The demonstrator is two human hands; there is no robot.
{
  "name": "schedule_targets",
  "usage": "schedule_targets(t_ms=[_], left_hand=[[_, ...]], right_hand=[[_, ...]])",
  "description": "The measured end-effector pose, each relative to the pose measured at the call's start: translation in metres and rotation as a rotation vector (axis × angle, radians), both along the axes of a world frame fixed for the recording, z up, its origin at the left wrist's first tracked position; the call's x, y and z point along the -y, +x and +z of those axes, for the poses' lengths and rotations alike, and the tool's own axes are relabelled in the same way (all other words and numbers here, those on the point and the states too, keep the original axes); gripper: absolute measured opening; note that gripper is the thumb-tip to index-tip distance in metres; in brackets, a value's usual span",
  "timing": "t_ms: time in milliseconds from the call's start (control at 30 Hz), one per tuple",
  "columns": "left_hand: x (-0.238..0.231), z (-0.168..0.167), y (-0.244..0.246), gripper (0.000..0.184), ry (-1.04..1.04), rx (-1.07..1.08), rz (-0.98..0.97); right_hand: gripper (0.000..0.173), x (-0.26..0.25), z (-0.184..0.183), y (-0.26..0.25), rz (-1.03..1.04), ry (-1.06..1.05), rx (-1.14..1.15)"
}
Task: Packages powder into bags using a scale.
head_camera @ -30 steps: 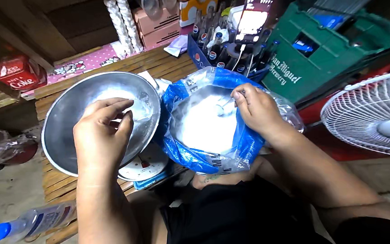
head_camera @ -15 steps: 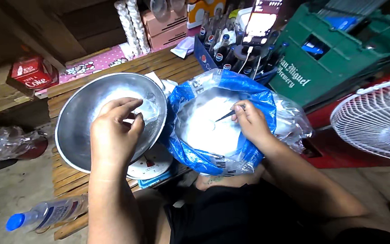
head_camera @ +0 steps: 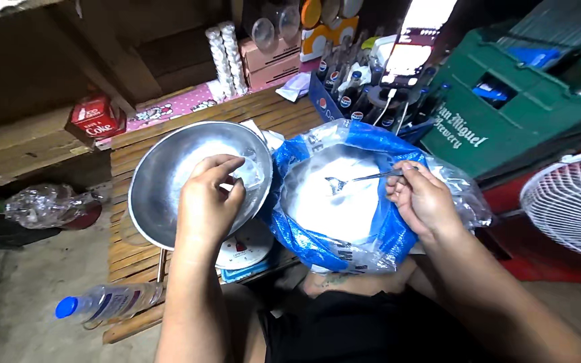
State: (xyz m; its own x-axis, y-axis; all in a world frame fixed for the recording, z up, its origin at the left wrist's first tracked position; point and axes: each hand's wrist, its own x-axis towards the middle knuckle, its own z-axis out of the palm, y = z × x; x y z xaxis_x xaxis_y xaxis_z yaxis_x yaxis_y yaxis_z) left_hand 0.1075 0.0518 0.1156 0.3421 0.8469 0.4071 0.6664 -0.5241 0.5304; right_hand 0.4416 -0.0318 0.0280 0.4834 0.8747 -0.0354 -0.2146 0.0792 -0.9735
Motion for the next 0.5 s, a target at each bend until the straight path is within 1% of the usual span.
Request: schedule_targets(t_ms=[100,267,400,500], left_hand=[[-0.001,-0.002,0.001,0.03,0.0,0.005,-0.02],[-0.001,-0.005,0.004,0.03,-0.005,0.032,-0.037],[0.0,-0.005,0.008,0.029,0.0,0.015,-0.043],[-0.001,-0.007,0.011,0.029,0.018,0.011,-0.056]], right_hand=[[0.029,0.002,0.023,-0.011,0.04,0.087,-0.064],[0.031,0.002,0.06,-0.033,0.138,0.184,-0.051],[0.031,-0.002,0.078,-0.049,0.209,0.236,-0.018],[0.03,-0.005,0.084,-0.059,0.234,0.263,0.03]])
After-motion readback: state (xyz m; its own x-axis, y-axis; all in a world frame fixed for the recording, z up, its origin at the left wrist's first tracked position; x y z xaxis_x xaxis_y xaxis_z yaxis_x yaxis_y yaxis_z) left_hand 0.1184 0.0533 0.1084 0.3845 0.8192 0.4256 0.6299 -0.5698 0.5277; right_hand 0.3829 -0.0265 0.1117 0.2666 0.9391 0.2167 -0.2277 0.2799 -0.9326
